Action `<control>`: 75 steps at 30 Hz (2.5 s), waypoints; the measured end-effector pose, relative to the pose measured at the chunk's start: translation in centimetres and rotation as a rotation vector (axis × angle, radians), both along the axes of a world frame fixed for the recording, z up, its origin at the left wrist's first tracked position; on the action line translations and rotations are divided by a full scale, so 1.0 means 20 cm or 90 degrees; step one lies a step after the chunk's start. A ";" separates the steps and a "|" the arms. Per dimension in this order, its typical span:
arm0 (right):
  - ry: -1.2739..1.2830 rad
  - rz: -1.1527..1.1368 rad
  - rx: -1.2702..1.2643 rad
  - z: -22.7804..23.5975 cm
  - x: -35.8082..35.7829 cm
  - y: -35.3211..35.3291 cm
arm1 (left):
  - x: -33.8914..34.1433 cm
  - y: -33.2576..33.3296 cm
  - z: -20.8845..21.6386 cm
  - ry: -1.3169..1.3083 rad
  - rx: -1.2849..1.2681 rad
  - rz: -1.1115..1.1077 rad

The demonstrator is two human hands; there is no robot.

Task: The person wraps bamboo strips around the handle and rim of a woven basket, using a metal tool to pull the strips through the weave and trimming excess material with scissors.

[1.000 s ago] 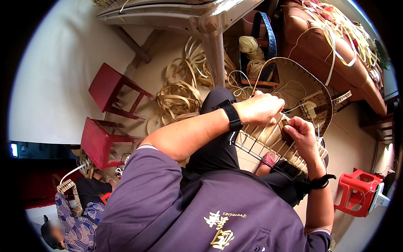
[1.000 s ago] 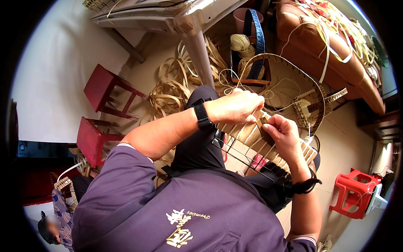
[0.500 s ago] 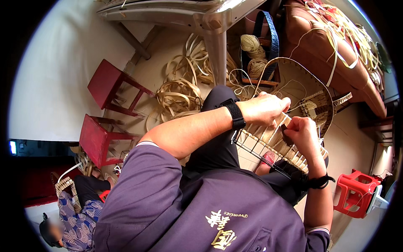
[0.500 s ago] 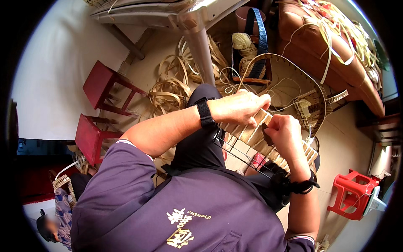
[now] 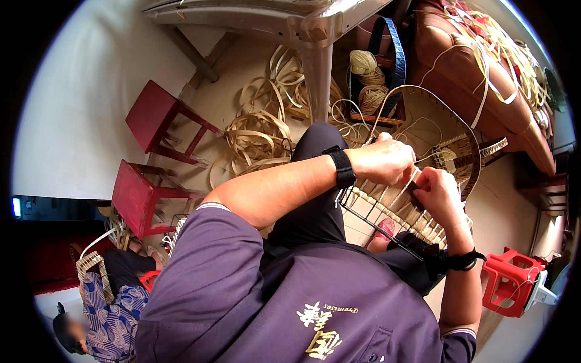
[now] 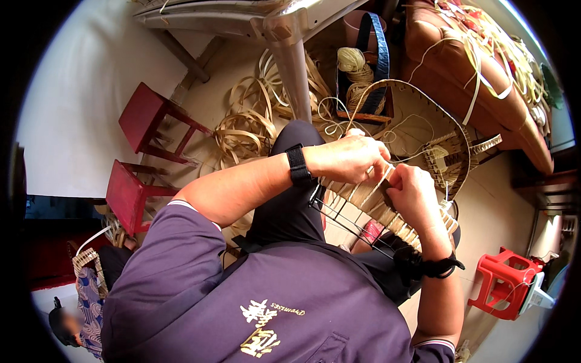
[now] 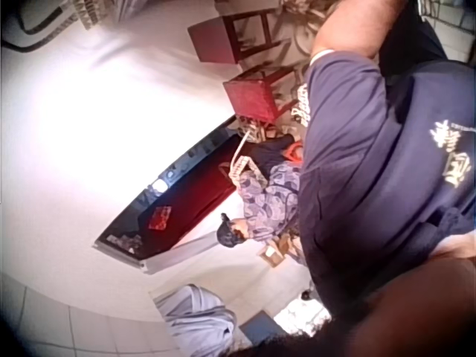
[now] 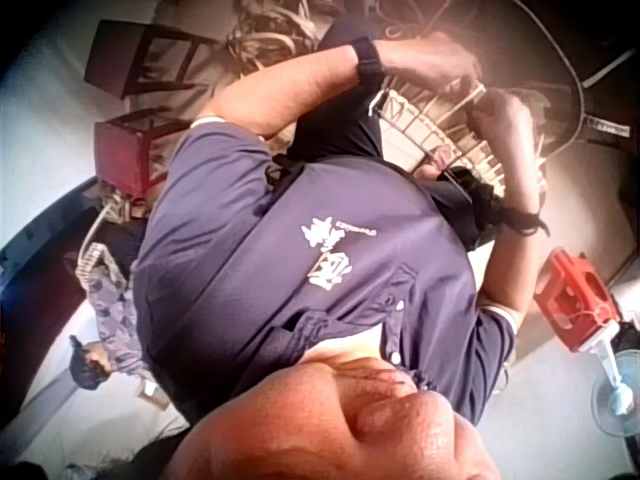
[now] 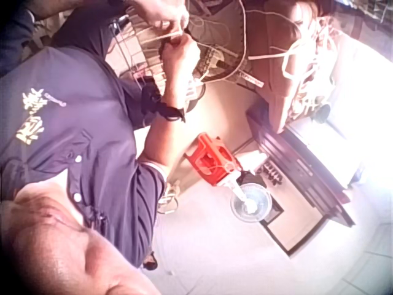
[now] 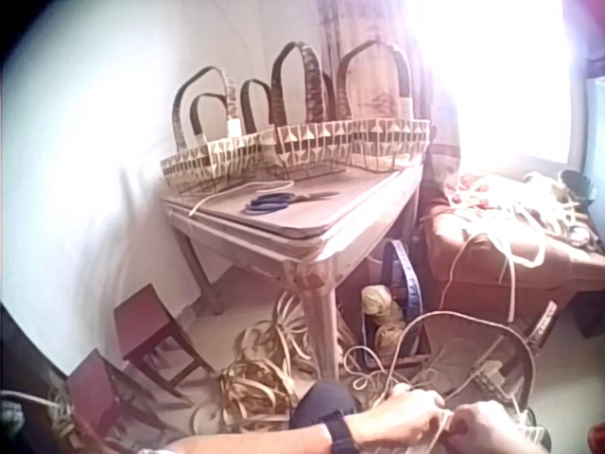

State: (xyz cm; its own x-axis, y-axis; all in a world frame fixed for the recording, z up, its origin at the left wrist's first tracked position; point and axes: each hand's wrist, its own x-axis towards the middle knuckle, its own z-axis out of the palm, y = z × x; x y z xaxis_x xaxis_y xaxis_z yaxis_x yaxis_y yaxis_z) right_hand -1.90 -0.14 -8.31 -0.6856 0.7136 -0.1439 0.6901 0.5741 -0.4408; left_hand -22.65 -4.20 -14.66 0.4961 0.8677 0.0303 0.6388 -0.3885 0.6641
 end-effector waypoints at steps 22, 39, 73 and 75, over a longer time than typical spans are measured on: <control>0.263 -0.081 -0.001 -0.13 0.08 -0.10 | 0.13 -0.02 0.01 0.069 0.116 0.071; 0.255 -0.102 -0.221 -0.15 0.10 0.03 | -0.01 0.00 0.08 0.019 0.026 -0.034; 0.213 -0.129 0.065 -0.19 0.00 -0.13 | 0.05 -0.09 0.04 0.037 0.131 0.085; 0.208 -0.130 0.068 -0.18 -0.01 -0.14 | 0.05 -0.09 0.04 0.035 0.137 0.099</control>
State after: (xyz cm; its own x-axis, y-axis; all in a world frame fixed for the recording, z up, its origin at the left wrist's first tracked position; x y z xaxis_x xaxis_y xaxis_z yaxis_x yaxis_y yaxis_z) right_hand -2.09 -2.90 -11.99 -0.5252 0.8394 0.1400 0.6284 0.4934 -0.6014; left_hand -21.65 -5.97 -13.95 0.3636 0.9100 0.1993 0.7349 -0.4117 0.5389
